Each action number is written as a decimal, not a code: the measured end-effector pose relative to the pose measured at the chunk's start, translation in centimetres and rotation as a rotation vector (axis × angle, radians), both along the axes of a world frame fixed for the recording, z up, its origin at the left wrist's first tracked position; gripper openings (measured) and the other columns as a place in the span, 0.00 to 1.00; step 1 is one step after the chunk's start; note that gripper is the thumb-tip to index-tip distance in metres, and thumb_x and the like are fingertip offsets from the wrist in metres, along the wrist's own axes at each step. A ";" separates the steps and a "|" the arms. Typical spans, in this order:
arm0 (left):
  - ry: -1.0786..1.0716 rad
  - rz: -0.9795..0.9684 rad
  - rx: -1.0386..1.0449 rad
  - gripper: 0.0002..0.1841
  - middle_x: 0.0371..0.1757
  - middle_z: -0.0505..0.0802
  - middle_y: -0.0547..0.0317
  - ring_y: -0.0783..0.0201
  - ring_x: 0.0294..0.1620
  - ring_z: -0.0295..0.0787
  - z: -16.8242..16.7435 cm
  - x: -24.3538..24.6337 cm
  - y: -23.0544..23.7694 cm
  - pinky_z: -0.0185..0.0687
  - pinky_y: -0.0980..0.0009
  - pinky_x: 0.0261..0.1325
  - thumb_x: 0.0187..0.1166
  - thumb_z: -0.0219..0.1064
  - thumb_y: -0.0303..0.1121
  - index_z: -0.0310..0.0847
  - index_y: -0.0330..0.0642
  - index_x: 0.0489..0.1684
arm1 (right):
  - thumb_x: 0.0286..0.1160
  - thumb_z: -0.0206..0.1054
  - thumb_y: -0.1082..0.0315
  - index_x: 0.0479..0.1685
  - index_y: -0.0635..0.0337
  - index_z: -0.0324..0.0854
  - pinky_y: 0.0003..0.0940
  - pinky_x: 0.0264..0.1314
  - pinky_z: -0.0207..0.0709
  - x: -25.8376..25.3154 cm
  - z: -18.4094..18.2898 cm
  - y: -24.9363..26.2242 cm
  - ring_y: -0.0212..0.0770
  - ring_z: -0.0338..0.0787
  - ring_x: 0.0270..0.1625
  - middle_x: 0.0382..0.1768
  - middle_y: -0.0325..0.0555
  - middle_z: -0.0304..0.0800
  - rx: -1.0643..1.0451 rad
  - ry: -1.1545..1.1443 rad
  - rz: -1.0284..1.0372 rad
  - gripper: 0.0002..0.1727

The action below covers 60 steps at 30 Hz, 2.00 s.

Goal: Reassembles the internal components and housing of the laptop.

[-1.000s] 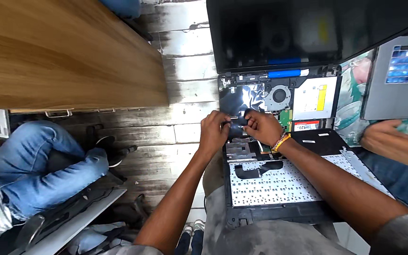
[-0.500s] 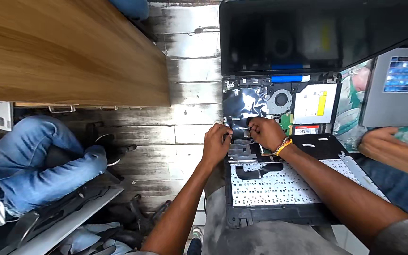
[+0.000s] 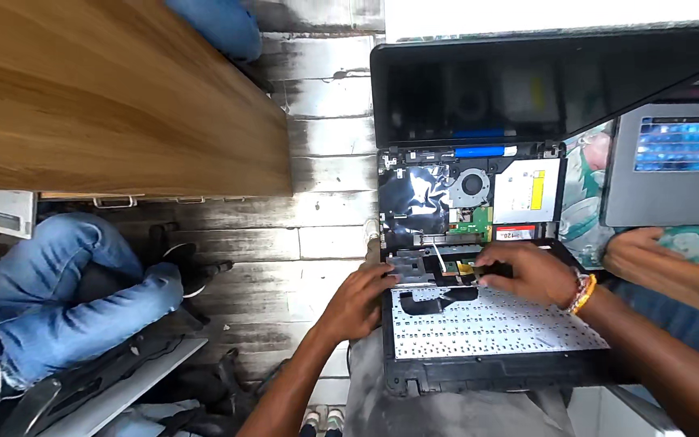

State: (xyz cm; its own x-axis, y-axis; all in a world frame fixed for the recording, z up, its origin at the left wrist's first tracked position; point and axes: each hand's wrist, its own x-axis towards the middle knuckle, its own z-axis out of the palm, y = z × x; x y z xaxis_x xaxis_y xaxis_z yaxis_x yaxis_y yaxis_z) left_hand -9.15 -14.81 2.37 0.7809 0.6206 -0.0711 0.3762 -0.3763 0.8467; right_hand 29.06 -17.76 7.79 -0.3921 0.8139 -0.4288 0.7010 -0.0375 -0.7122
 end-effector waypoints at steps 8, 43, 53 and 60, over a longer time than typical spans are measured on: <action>-0.039 0.089 0.100 0.19 0.71 0.89 0.63 0.63 0.76 0.81 0.0 1.6 -1.1 0.76 0.56 0.80 0.70 0.67 0.27 0.89 0.50 0.60 | 0.69 0.75 0.43 0.57 0.48 0.88 0.44 0.63 0.84 -9.5 1.2 1.5 0.41 0.89 0.59 0.53 0.39 0.91 0.052 0.033 0.308 0.25; -0.168 0.198 0.281 0.17 0.59 0.97 0.62 0.62 0.69 0.90 0.1 3.4 -2.6 0.83 0.59 0.75 0.81 0.59 0.22 0.94 0.50 0.52 | 0.83 0.65 0.64 0.44 0.56 0.87 0.47 0.36 0.80 -7.4 1.0 8.1 0.41 0.85 0.27 0.24 0.41 0.85 -0.285 -0.148 -0.032 0.08; -0.160 0.274 0.093 0.16 0.55 0.98 0.60 0.65 0.62 0.93 1.5 4.1 -0.5 0.88 0.63 0.68 0.76 0.60 0.21 0.95 0.45 0.47 | 0.81 0.66 0.64 0.45 0.58 0.89 0.54 0.46 0.80 -7.6 0.0 12.8 0.48 0.88 0.35 0.29 0.47 0.89 -0.282 -0.184 0.126 0.09; -0.246 0.295 -0.012 0.12 0.57 0.97 0.64 0.65 0.68 0.89 1.0 5.0 1.6 0.78 0.56 0.80 0.75 0.65 0.30 0.94 0.48 0.49 | 0.79 0.68 0.65 0.43 0.58 0.90 0.52 0.44 0.80 -7.8 -0.9 16.5 0.46 0.88 0.35 0.30 0.47 0.90 -0.341 -0.220 0.238 0.07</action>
